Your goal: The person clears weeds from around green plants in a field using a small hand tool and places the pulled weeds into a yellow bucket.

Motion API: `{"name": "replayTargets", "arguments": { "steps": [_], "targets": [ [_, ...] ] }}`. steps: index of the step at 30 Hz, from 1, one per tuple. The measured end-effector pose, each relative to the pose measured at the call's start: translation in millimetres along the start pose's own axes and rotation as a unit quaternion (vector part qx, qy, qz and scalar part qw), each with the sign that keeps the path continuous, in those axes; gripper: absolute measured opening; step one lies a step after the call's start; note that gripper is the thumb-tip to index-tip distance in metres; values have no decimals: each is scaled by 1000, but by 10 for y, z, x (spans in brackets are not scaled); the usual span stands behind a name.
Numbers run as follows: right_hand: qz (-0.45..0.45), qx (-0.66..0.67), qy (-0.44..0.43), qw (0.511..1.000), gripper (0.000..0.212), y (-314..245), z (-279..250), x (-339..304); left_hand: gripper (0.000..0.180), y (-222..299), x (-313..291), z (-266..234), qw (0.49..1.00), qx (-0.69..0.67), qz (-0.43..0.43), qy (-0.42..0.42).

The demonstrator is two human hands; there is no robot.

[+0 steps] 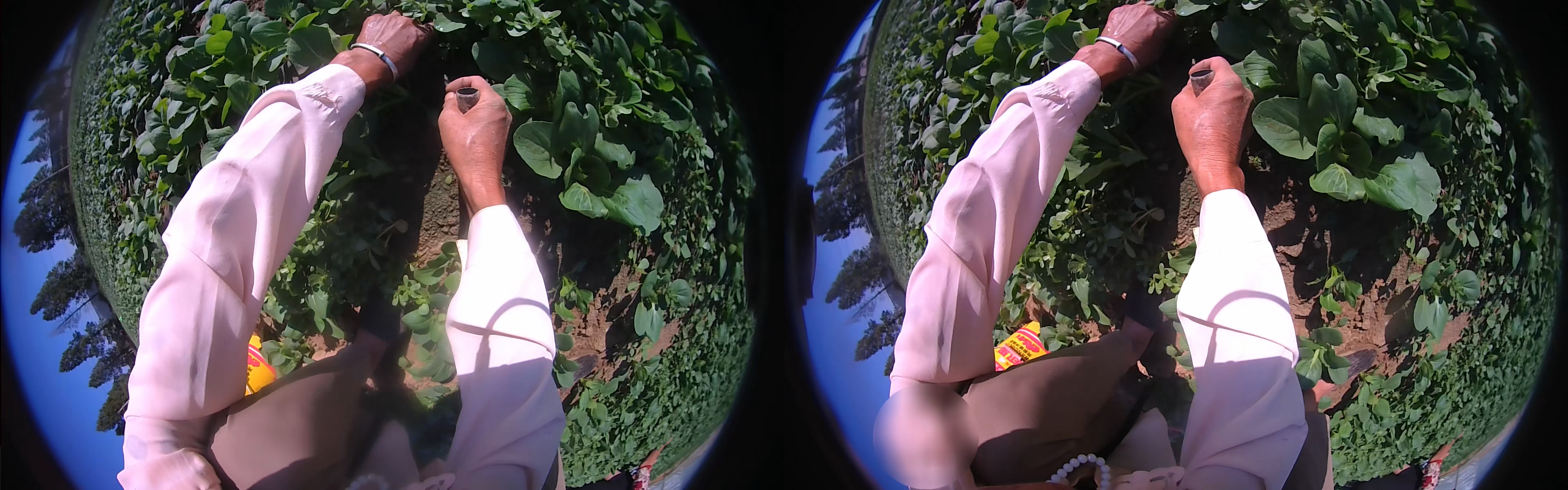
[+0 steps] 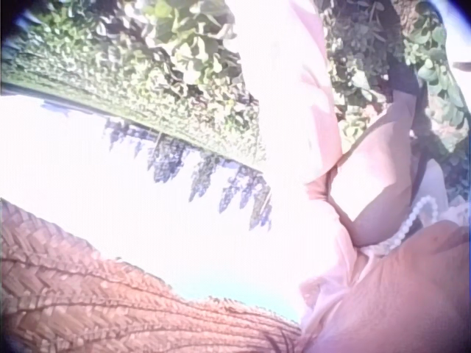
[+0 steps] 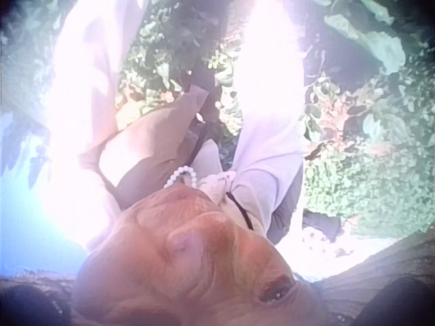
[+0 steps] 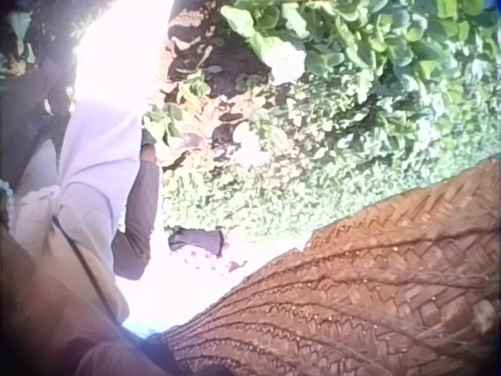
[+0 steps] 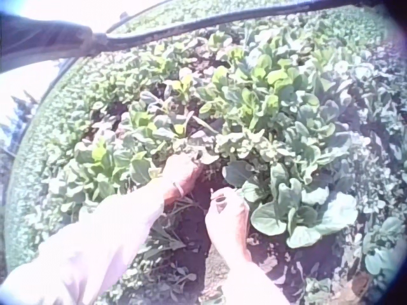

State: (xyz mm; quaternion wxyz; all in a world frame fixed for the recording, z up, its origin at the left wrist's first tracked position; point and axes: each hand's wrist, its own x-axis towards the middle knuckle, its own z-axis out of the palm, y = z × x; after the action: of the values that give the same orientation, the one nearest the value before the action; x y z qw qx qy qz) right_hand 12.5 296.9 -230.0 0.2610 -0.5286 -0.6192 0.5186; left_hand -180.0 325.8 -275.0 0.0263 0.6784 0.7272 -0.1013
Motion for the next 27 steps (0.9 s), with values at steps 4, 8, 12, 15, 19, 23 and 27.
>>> {"name": "replayTargets", "arguments": {
  "steps": [4, 8, 12, 15, 19, 23, 27],
  "targets": [
    [14, 5, -35, 999, 8, 16, -136, 4, 25, -193, -111, 25, 1000, 6, -9, 12],
    [-1, -25, -86, 996, 12, -59, -351, -241, 39, -434, -225, -271, 908, -370, -195, 4],
    [-13, -74, -147, 986, 15, -224, -441, -292, 36, -712, -504, -232, 841, -488, -196, 126],
    [-34, -155, -164, 973, 17, -344, -552, -310, 46, -722, -700, -387, 914, -328, -226, 77],
    [-69, -189, -167, 965, 19, -373, -554, -329, 44, -625, -735, -448, 962, -261, -73, -38],
    [-57, -149, -160, 974, 19, -228, -498, -346, 46, -302, -695, -419, 982, -144, -64, -104],
    [-14, -111, -152, 982, 15, -197, -237, -312, 35, -250, -695, -263, 985, -30, -87, -147]
  ]
}}
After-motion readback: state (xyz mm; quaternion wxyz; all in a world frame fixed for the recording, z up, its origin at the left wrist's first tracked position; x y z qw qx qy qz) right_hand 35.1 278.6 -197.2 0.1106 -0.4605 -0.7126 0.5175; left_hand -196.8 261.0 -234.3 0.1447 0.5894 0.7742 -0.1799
